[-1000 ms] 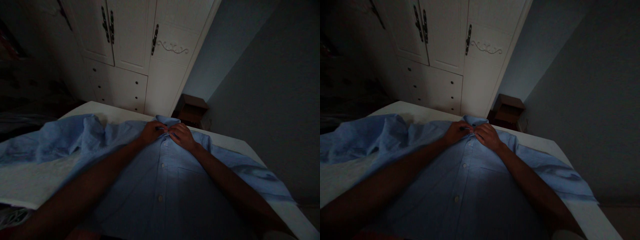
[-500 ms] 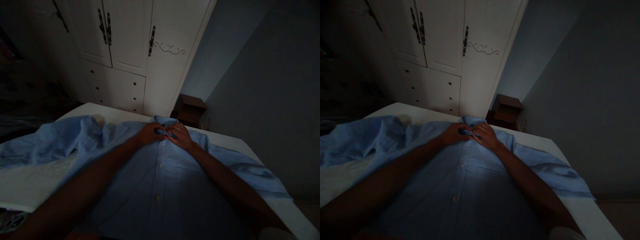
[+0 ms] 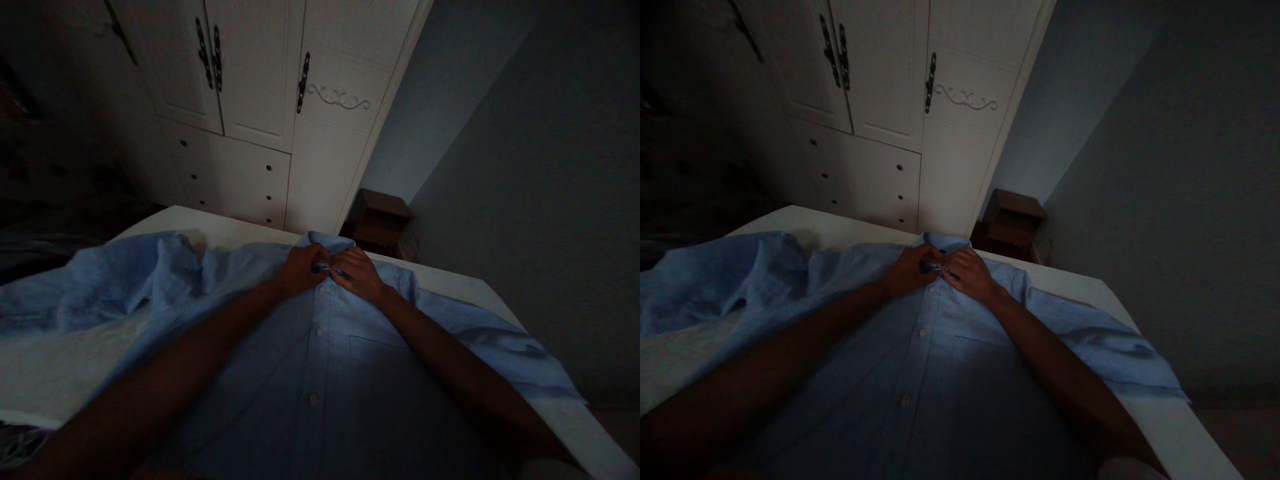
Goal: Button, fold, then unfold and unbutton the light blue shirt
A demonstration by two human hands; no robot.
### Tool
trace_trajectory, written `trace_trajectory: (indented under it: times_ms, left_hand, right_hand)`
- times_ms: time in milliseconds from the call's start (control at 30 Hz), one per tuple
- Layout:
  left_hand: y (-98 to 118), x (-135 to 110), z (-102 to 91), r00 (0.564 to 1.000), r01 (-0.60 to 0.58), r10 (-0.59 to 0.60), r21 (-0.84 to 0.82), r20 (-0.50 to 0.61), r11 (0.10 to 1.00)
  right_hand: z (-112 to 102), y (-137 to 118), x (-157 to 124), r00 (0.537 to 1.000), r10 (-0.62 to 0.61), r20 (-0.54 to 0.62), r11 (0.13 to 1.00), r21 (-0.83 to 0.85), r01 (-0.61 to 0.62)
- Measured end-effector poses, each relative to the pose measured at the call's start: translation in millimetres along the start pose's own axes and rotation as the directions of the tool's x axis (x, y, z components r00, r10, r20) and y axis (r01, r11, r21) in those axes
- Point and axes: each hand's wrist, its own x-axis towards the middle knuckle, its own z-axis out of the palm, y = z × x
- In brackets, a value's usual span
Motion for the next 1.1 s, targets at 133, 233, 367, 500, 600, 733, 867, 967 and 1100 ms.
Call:
trace_trajectory:
  times_ms: [133, 233, 367, 500, 600, 733, 867, 967, 1100]
  left_hand:
    - [-2, 0, -0.3, 1.000, 0.011, -0.011, -0.025, 0.003, 1.000]
    - [-3, 0, 0.0, 1.000, 0.023, -0.023, -0.018, -0.001, 1.000]
    - [-2, 1, 2.4, 0.998, 0.064, -0.064, 0.007, -0.013, 0.998]
    - [9, -1, 4.7, 0.996, 0.091, -0.091, 0.157, -0.007, 0.983]
    - [23, -6, 3.5, 0.999, -0.003, 0.024, 0.408, -0.048, 0.913]
    - [41, -11, 0.2, 0.986, -0.072, 0.154, 0.660, -0.067, 0.748]
    - [44, -11, 1.3, 0.999, -0.031, 0.049, 0.664, -0.010, 0.747]
    - [40, -11, 4.1, 0.999, 0.039, -0.036, 0.619, -0.017, 0.784]
    - [36, -12, 6.2, 0.997, 0.072, -0.073, 0.624, -0.024, 0.778]
  right_hand:
    - [0, 0, -1, 1.000, -0.013, 0.014, 1.000, -0.001, 0.013]
    - [0, -1, -1, 1.000, -0.012, -0.001, 1.000, 0.005, 0.012]
    - [0, -3, -1, 1.000, 0.016, -0.018, 0.999, -0.033, -0.016]
    - [1, -4, 0, 1.000, 0.009, -0.020, 0.998, -0.063, -0.010]
    - [1, -3, -1, 0.999, 0.036, -0.034, 0.997, -0.061, -0.038]
    - [3, -2, -2, 0.993, 0.085, -0.076, 0.996, -0.030, -0.088]
    - [3, -2, -2, 0.986, 0.141, -0.093, 0.990, 0.024, -0.140]
    - [3, -2, -3, 0.985, 0.157, -0.076, 0.987, 0.044, -0.154]
    - [4, -1, -4, 0.983, 0.172, -0.066, 0.983, 0.080, -0.166]
